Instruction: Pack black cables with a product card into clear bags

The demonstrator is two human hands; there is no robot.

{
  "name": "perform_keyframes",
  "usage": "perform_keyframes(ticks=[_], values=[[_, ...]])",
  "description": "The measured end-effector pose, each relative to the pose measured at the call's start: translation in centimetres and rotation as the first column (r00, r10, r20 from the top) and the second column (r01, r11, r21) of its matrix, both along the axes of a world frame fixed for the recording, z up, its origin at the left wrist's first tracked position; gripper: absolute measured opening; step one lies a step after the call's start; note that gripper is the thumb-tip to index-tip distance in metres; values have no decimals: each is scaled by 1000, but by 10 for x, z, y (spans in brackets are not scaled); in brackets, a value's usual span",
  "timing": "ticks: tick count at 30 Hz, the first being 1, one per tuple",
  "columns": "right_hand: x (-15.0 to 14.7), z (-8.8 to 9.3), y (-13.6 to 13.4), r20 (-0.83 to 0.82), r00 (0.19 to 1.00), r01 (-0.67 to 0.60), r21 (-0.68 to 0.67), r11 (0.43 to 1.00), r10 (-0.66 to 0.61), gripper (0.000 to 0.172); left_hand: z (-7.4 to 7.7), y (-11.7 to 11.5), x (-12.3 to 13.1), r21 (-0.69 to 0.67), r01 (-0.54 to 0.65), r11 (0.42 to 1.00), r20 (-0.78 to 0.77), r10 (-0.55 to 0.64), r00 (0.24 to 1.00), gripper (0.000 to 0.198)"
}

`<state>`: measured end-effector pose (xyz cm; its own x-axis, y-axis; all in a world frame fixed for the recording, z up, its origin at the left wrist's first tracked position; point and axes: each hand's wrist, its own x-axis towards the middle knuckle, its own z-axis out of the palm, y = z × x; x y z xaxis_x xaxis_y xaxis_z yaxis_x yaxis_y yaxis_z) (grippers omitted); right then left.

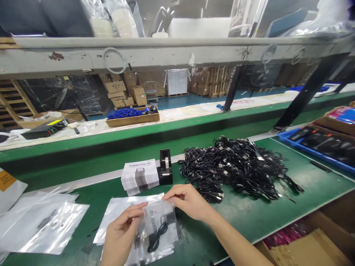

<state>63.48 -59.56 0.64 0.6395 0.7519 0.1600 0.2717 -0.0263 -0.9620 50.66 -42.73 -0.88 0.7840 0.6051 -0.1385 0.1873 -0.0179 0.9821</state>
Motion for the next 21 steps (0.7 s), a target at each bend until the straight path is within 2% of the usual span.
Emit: perform_keyframes(ticks=[2, 4, 6, 7, 9, 11, 13, 16, 18, 21], values=[[2, -4, 0, 32, 999, 4, 9, 1000, -5, 32, 1, 2, 2, -131, -12, 991, 62, 21, 998, 30], [3, -9, 2, 66, 998, 9, 28, 1000, -11, 35, 0, 3, 6, -286, -57, 957, 74, 82, 994, 51], [2, -12, 3, 99, 995, 0, 46, 999, -5, 38, -5, -1, 10, -281, -94, 955, 8, 101, 995, 67], [1, -12, 3, 119, 993, -7, 50, 999, 1, 39, -8, -4, 12, -214, -91, 973, -40, 84, 996, 68], [0, -12, 2, 166, 986, -30, 45, 999, 22, 40, -13, -11, 13, -89, -32, 996, -92, 24, 995, 53], [2, -12, -1, 212, 976, -59, 32, 998, 51, 38, -17, -16, 12, -75, 21, 997, -84, -27, 996, 37], [7, -12, -3, 218, 975, -52, 6, 999, 50, 34, -19, -18, 10, -133, 6, 991, -82, -17, 996, 35], [21, -16, -2, 104, 984, 148, -61, 987, -141, 25, -21, -15, 6, -208, -47, 977, -98, 27, 995, 41], [31, -20, 5, 36, 951, 309, -114, 944, -307, 19, -23, -13, 5, -234, -58, 971, -92, 37, 995, 45], [43, -21, 24, -1, 912, 403, -193, 895, -410, 28, -24, -14, 4, -241, -83, 967, -75, 66, 995, 45]])
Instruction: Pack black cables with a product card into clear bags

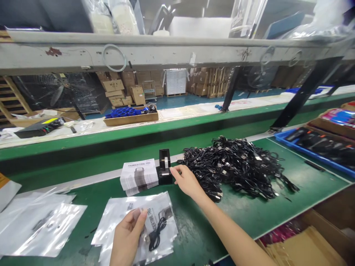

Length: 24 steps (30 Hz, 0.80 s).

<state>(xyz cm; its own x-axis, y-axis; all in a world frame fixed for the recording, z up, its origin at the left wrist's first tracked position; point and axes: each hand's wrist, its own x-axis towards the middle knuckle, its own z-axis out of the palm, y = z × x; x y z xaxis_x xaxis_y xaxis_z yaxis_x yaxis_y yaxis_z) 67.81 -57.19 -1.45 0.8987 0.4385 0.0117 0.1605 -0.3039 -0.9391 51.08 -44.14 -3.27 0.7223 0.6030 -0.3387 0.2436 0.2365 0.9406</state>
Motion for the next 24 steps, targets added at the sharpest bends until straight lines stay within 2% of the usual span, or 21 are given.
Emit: perform_keyframes(ticks=[5, 10, 14, 20, 24], values=[[11, 5, 27, -199, 980, -27, -24, 999, 22, 29, -1, -5, -1, 73, -58, 996, 32, 56, 998, 42], [12, 11, 18, -274, 960, -39, 39, 998, 49, 25, -3, -3, -4, 51, -35, 998, 51, 32, 998, 40], [4, 7, 5, -179, 982, -59, 31, 998, 64, 31, -4, -3, -4, 31, -40, 999, 61, 38, 997, 41], [-17, -7, -6, 57, 998, 39, -130, 991, -32, 18, -1, -6, -2, 1, -68, 998, 95, 68, 993, 36], [-37, 4, -21, 54, 995, -69, -168, 983, 79, 19, 1, -6, -2, 30, -106, 994, 114, 102, 988, 34]])
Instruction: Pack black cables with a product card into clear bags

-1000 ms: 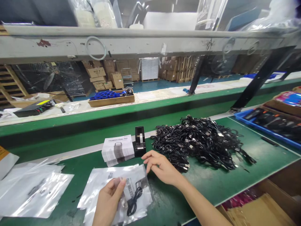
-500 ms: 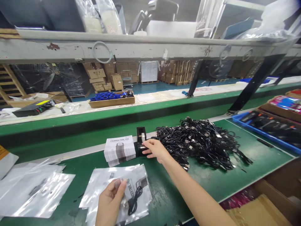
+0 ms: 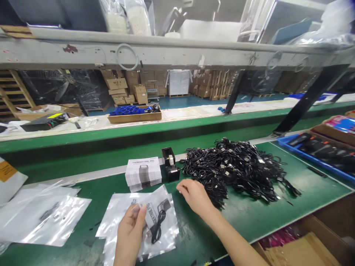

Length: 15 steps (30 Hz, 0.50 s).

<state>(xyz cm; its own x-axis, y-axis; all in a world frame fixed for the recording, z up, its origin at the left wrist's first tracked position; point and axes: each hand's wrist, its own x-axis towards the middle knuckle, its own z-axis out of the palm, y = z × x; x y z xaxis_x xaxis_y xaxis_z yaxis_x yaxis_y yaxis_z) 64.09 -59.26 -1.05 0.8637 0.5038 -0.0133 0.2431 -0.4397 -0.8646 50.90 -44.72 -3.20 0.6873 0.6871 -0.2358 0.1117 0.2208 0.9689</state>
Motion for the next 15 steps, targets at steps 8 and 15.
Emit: perform_keyframes(ticks=[8, 15], values=[[-54, 7, 12, -415, 849, -94, 491, 866, 327, 77, 2, -6, -2, 207, 119, 971, -72, -106, 992, 33], [-49, 0, 26, -245, 957, -150, 50, 987, 157, 78, 14, -15, -12, 362, 67, 930, -159, -10, 987, 37]])
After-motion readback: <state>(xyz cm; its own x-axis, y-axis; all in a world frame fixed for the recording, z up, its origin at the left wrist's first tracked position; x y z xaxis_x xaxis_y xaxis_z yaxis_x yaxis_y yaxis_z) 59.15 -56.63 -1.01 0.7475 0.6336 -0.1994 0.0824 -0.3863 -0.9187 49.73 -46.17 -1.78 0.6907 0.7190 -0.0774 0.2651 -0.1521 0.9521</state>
